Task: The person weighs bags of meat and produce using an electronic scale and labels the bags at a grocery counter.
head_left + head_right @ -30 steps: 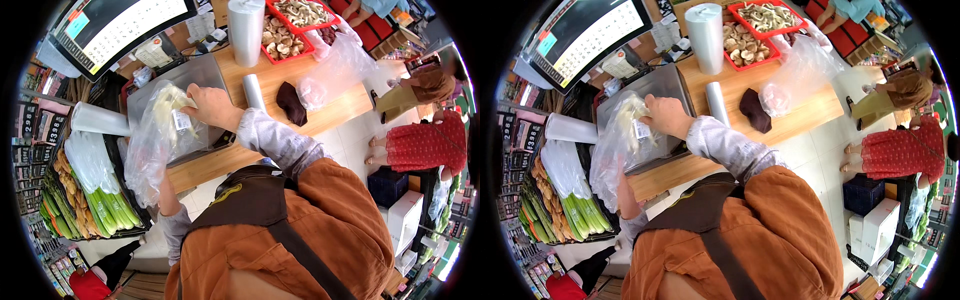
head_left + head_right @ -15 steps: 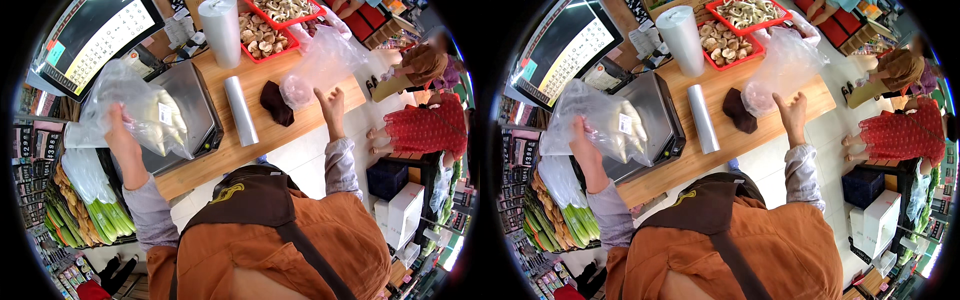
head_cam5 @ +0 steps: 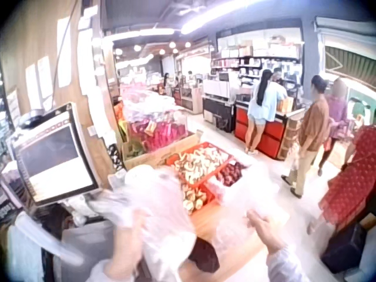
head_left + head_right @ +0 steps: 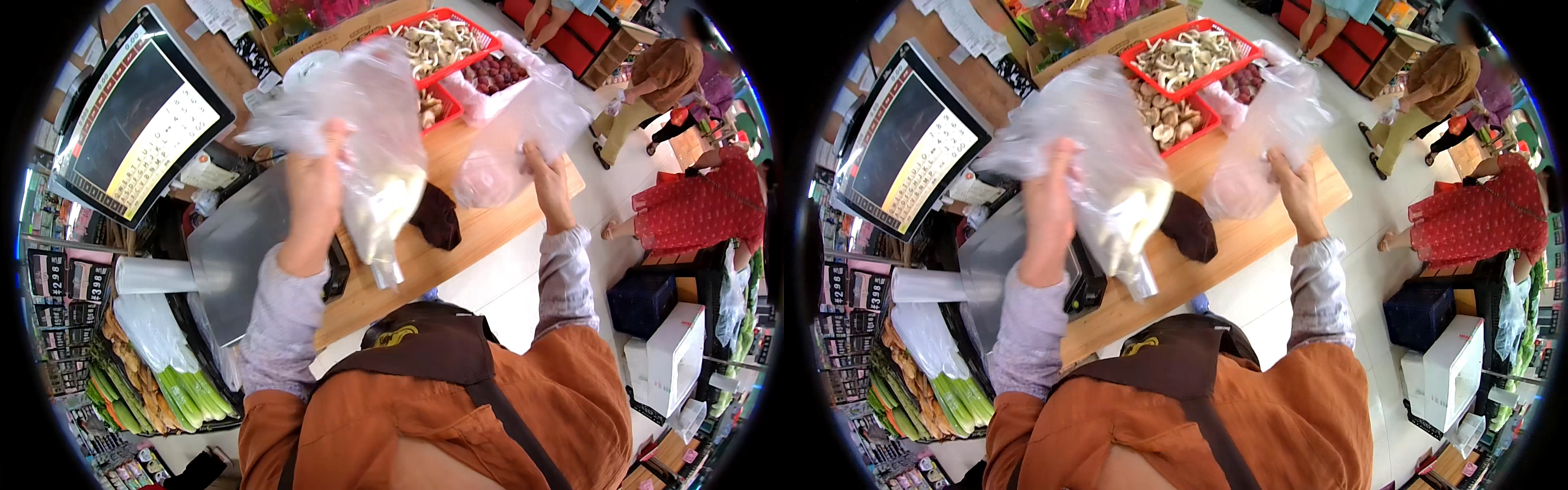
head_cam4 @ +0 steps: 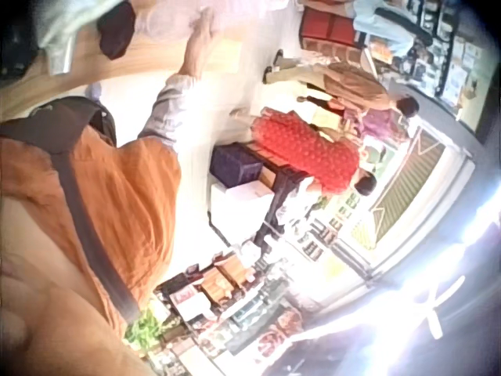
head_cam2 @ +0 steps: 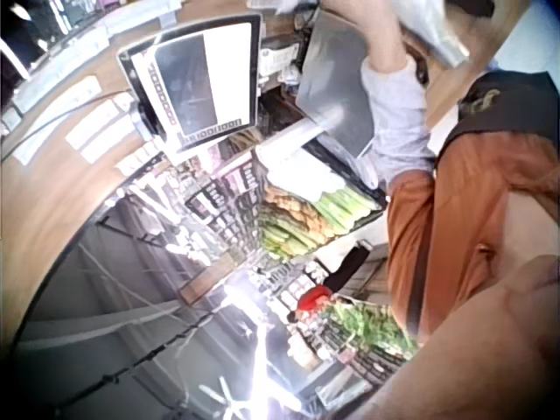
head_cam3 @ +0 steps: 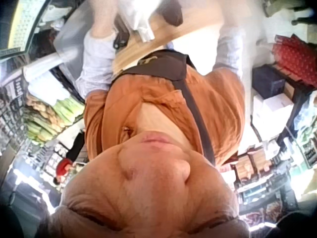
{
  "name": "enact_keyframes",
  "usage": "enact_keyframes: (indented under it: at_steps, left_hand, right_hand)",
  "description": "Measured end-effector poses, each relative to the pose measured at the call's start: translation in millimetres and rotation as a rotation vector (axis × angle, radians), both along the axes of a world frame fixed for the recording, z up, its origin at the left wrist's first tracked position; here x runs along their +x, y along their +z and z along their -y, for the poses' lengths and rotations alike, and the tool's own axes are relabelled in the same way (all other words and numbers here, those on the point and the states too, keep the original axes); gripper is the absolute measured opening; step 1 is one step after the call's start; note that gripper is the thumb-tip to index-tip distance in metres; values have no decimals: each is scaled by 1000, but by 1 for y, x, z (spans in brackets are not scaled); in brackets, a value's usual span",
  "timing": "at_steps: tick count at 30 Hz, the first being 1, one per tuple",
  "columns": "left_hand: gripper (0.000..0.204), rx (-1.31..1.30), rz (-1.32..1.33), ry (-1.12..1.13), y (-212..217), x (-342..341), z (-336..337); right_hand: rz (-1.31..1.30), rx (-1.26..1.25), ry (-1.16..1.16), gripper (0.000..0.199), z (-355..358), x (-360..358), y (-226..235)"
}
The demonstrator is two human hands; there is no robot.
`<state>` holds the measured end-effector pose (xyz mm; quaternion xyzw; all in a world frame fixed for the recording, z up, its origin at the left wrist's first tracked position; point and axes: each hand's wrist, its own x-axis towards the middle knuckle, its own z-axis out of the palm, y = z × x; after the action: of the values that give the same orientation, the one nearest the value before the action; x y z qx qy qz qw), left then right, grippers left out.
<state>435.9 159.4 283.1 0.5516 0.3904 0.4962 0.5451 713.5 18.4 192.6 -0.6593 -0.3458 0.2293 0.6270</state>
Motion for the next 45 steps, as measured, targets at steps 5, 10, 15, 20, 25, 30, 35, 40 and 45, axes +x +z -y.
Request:
enact_keyframes:
  at_steps: [5, 10, 15, 20, 25, 30, 35, 40, 45]
  left_hand:
    - [19, 107, -185, -309, -59, 88, -14]
    - [21, 272, -137, -451, -95, 142, -32]
    - [26, 234, -224, -530, -110, 133, -32]
    - [43, -13, -10, -444, -115, 55, -44]
    - [40, -307, 344, -59, -66, -83, -36]
    - [40, -16, 302, 278, -18, -184, 10]
    - [38, -70, 158, 582, -29, -282, 70]
    - [41, -135, 163, 676, -60, -332, 103]
    - [25, -160, 287, 649, -57, -328, 122]
  right_hand:
    - [-70, 81, -66, 18, 30, 12, 27]
    - [-113, 11, 35, 19, 51, 15, 39]
    - [-47, 113, 310, 18, 48, -3, 39]
    - [46, 243, 682, 18, 3, -62, 75]
    - [161, 442, 946, 24, -70, -145, 89]
    - [168, 536, 1162, 24, -135, -231, 113]
    - [182, 613, 1271, 23, -162, -319, 109]
    - [313, 546, 1164, 32, -183, -385, 65]
    - [614, 359, 1083, 46, -166, -392, 82]
